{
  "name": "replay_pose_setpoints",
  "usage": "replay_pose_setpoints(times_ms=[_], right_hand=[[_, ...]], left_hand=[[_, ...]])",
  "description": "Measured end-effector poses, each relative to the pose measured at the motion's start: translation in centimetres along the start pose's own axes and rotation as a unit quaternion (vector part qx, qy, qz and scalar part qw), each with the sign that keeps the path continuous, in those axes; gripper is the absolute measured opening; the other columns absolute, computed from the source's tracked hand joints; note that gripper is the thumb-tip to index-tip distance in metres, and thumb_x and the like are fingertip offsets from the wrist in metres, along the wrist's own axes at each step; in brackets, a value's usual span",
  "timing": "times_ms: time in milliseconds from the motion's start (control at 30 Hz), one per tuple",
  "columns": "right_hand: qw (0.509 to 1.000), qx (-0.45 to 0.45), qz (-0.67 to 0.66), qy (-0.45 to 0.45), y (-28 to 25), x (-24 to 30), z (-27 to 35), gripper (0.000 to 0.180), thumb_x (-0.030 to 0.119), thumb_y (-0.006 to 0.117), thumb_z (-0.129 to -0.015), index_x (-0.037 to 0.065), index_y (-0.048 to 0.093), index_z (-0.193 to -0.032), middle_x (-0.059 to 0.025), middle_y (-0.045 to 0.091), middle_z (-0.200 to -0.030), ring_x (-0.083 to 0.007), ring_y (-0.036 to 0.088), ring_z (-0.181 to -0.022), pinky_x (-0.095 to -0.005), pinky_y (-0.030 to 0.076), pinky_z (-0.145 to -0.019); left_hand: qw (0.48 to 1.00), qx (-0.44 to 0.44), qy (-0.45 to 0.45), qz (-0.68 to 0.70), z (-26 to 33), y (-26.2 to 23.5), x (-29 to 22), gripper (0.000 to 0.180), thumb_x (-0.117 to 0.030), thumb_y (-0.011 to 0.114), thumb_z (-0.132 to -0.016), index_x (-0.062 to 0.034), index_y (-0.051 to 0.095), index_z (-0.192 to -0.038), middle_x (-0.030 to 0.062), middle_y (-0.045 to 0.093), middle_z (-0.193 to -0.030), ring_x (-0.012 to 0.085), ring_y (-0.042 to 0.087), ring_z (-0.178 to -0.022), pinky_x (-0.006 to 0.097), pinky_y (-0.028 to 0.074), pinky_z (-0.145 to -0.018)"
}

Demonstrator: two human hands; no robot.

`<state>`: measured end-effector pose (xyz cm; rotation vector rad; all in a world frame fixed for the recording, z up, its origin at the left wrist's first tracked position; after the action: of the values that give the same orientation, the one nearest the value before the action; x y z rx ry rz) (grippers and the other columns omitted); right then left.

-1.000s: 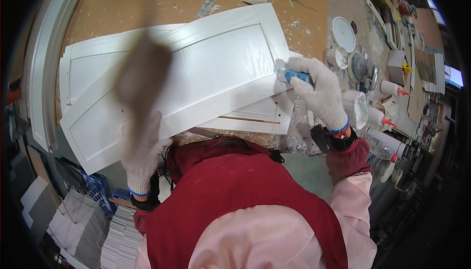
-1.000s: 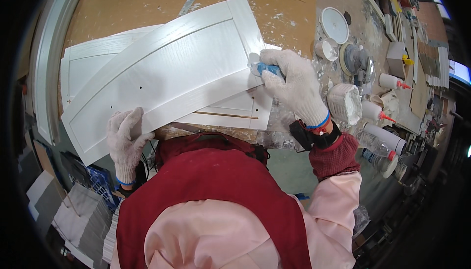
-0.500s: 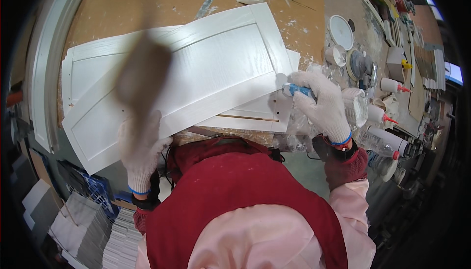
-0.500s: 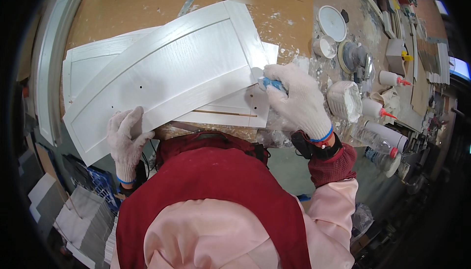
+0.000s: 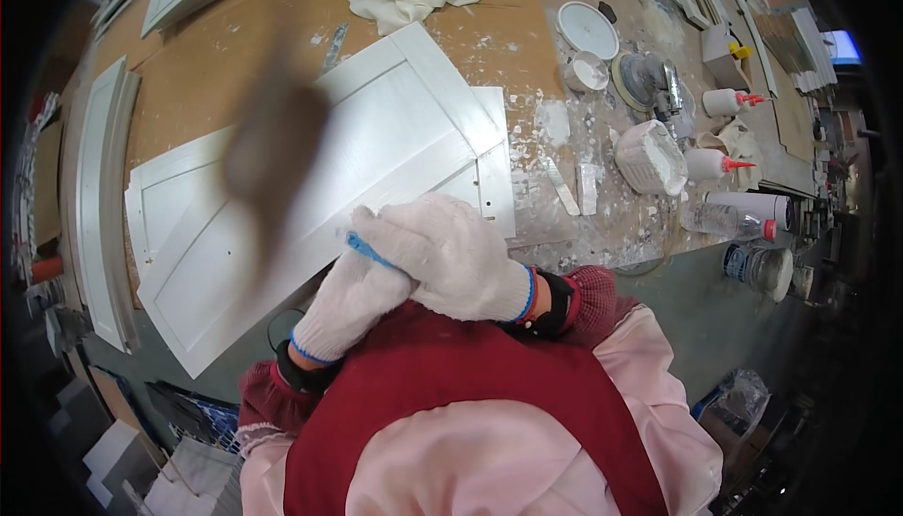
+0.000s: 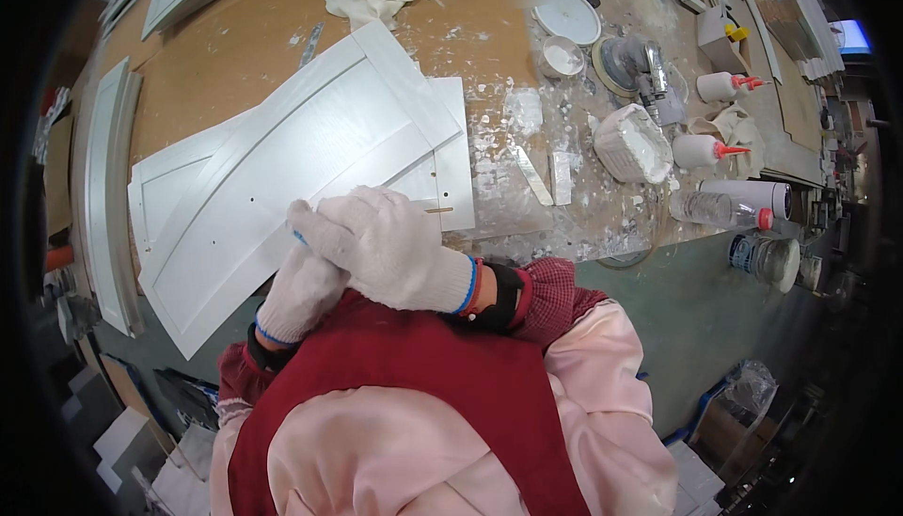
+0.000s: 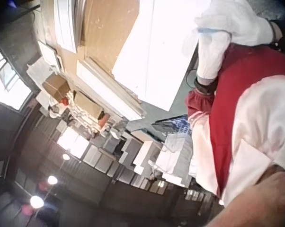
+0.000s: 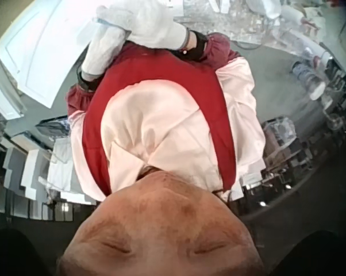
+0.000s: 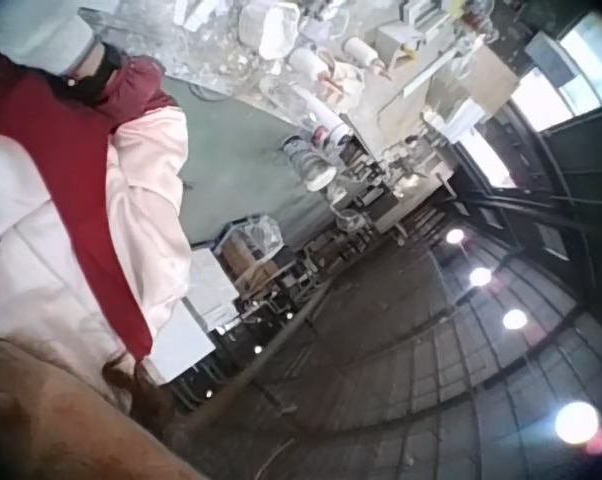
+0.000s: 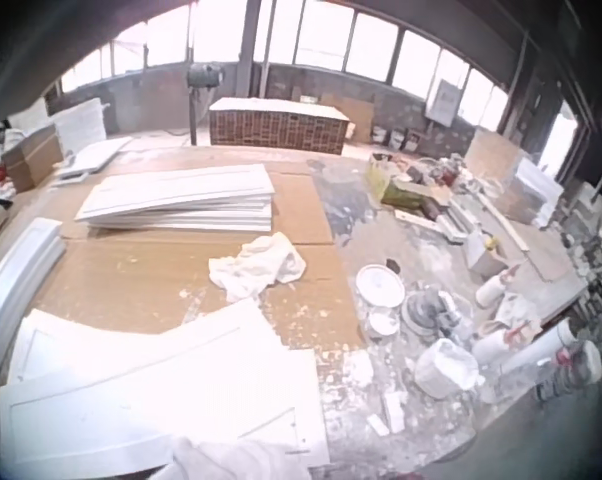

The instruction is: Applying and smoothing wood filler into the joints and seams of white cabinet doors.

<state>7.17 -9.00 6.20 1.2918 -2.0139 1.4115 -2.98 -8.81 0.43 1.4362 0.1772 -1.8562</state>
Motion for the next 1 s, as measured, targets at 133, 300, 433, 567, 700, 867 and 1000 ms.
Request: replay_pose_setpoints(times_ms=[133,300,433,567,700,867,1000], right_hand=[[0.997,0.026,0.063,-0.037,-0.8,0.6,0.7,0.055,0.017,0.072,-0.074,0.005,0.057,-0.126,-0.009,0.065,-0.101,-0.0273,0.06,-0.092,-0.0394,0.048,-0.08],[0.991,-0.038,0.116,0.05,-4.9,-1.3,5.4,0.05,0.023,0.073,-0.081,0.004,0.059,-0.125,-0.014,0.064,-0.115,-0.03,0.06,-0.103,-0.0413,0.047,-0.088],[0.934,-0.096,0.233,0.253,-9.5,-8.7,10.5,0.045,0.018,0.068,-0.084,0.003,0.058,-0.126,-0.0159,0.064,-0.114,-0.0331,0.061,-0.103,-0.041,0.049,-0.089],[0.869,-0.061,0.29,0.397,-11.9,-11.3,14.5,0.03,0.022,0.062,-0.089,0.009,0.062,-0.116,-0.016,0.064,-0.107,-0.0342,0.062,-0.096,-0.0416,0.05,-0.083],[0.834,-0.009,0.308,0.458,-11.8,-12.0,16.9,0.019,0.024,0.059,-0.09,0.012,0.062,-0.104,-0.0161,0.064,-0.098,-0.0372,0.062,-0.089,-0.0457,0.049,-0.075],[0.863,0.016,0.242,0.444,-8.8,-11.6,16.2,0.02,0.023,0.06,-0.089,0.013,0.062,-0.106,-0.0166,0.064,-0.096,-0.038,0.062,-0.09,-0.047,0.049,-0.075],[0.874,-0.043,0.234,0.424,-7.8,-12.4,16.4,0.024,0.024,0.059,-0.089,0.014,0.061,-0.111,-0.0169,0.064,-0.096,-0.0374,0.063,-0.089,-0.0452,0.05,-0.076]], left_hand=[[0.972,-0.105,-0.027,0.209,-0.9,0.4,0.9,0.052,-0.019,0.067,-0.086,0.0013,0.048,-0.13,0.0078,0.059,-0.114,0.015,0.057,-0.099,0.028,0.046,-0.086],[0.953,-0.09,0.057,0.284,-1.0,-0.7,0.9,0.038,-0.011,0.062,-0.088,0.0027,0.052,-0.122,0.0102,0.061,-0.109,0.0196,0.06,-0.097,0.032,0.049,-0.087],[0.957,-0.18,0.146,0.175,1.0,-3.5,-0.7,0.027,-0.008,0.065,-0.087,0.003,0.058,-0.112,0.0116,0.061,-0.105,0.0174,0.06,-0.095,0.032,0.05,-0.087],[0.929,-0.362,0.07,-0.044,3.8,-6.0,-0.5,0.019,0.0,0.07,-0.081,-0.0008,0.058,-0.096,0.0111,0.06,-0.103,0.0154,0.056,-0.084,0.025,0.046,-0.074],[0.856,-0.38,0.165,-0.308,4.0,-6.9,-0.9,0.02,0.005,0.073,-0.075,-0.0006,0.06,-0.09,0.0136,0.06,-0.108,0.0215,0.061,-0.098,0.031,0.05,-0.082],[0.806,-0.34,0.137,-0.465,2.5,-5.5,-0.6,0.023,0.006,0.077,-0.069,-0.0007,0.059,-0.082,0.0196,0.06,-0.12,0.0319,0.058,-0.116,0.038,0.051,-0.09],[0.758,-0.318,0.189,-0.537,2.2,-5.3,-1.0,0.024,0.002,0.078,-0.064,-0.0018,0.062,-0.082,0.0195,0.062,-0.12,0.0357,0.058,-0.114,0.041,0.051,-0.091]])
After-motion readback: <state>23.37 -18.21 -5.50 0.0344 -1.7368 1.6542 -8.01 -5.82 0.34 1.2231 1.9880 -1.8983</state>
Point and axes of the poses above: each hand's wrist, its own z-axis away from the middle knuckle, its own y-axis out of the palm, x = y × z, the point moved 8 cm from there along -z, towards the middle knuckle
